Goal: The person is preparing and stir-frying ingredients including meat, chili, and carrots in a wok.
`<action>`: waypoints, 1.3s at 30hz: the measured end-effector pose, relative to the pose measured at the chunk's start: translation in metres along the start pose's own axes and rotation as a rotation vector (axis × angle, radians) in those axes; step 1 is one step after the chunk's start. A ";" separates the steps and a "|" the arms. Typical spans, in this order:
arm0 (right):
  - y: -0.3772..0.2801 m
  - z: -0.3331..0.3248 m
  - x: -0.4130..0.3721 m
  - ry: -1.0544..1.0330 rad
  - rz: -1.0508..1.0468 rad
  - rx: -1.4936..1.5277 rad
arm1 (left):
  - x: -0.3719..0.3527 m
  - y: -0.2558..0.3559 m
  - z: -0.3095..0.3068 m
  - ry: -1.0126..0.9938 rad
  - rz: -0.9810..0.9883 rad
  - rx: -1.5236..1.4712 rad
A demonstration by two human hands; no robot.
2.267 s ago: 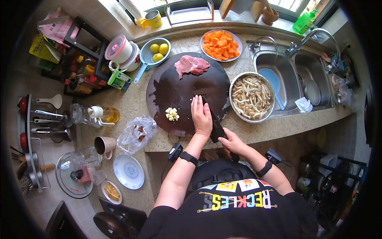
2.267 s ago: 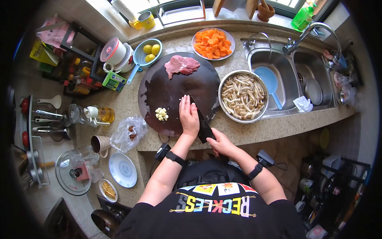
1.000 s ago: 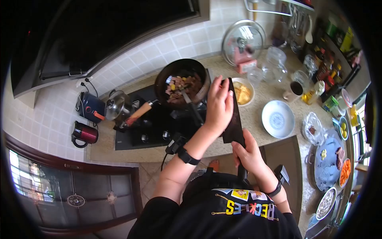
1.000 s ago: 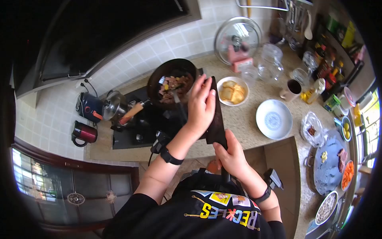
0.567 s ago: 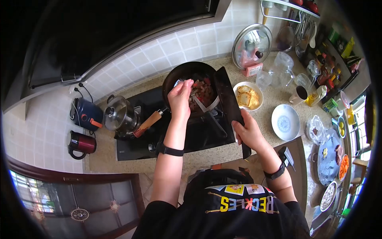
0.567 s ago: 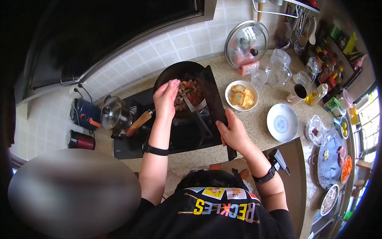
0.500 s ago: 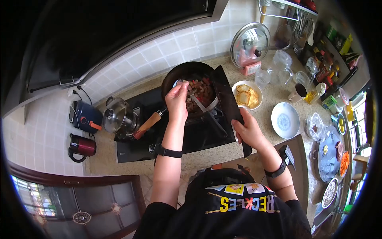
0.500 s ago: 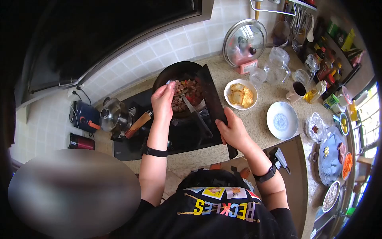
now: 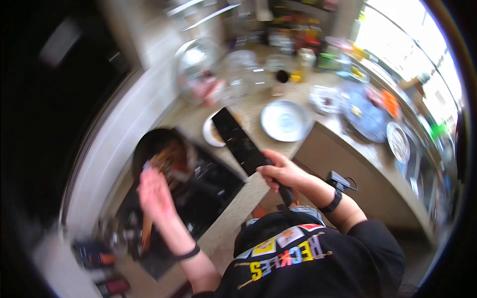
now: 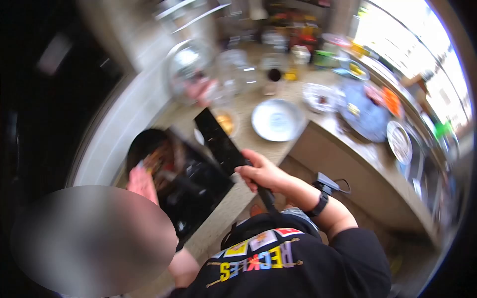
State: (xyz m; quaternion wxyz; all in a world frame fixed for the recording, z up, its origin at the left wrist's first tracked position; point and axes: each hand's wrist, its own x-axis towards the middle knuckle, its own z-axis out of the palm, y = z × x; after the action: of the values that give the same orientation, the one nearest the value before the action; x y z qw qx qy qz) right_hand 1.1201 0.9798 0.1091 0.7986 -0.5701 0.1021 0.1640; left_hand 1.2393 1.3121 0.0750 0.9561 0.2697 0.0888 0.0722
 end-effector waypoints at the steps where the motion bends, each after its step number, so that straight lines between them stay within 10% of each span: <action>1: 0.006 -0.013 -0.008 0.041 -0.005 0.039 | 0.001 0.002 -0.008 -0.269 -0.103 -0.128; 18: 0.057 -0.363 -0.114 1.044 -0.434 0.421 | -0.164 -0.333 0.151 -0.386 -0.816 0.029; 33: 0.040 -0.500 -0.074 0.854 0.126 0.079 | -0.270 -0.520 0.243 -0.490 -1.130 0.194; 39: 0.033 -0.466 -0.170 0.828 -0.063 -0.249 | -0.299 -0.584 0.283 -0.703 -1.347 0.158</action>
State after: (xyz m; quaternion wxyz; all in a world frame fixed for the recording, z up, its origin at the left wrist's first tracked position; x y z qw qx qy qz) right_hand 0.9613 0.5244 -0.0134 0.6201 -0.6825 0.3758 -0.0919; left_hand 1.0602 0.6212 0.0428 0.7436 0.2322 -0.0706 -0.6230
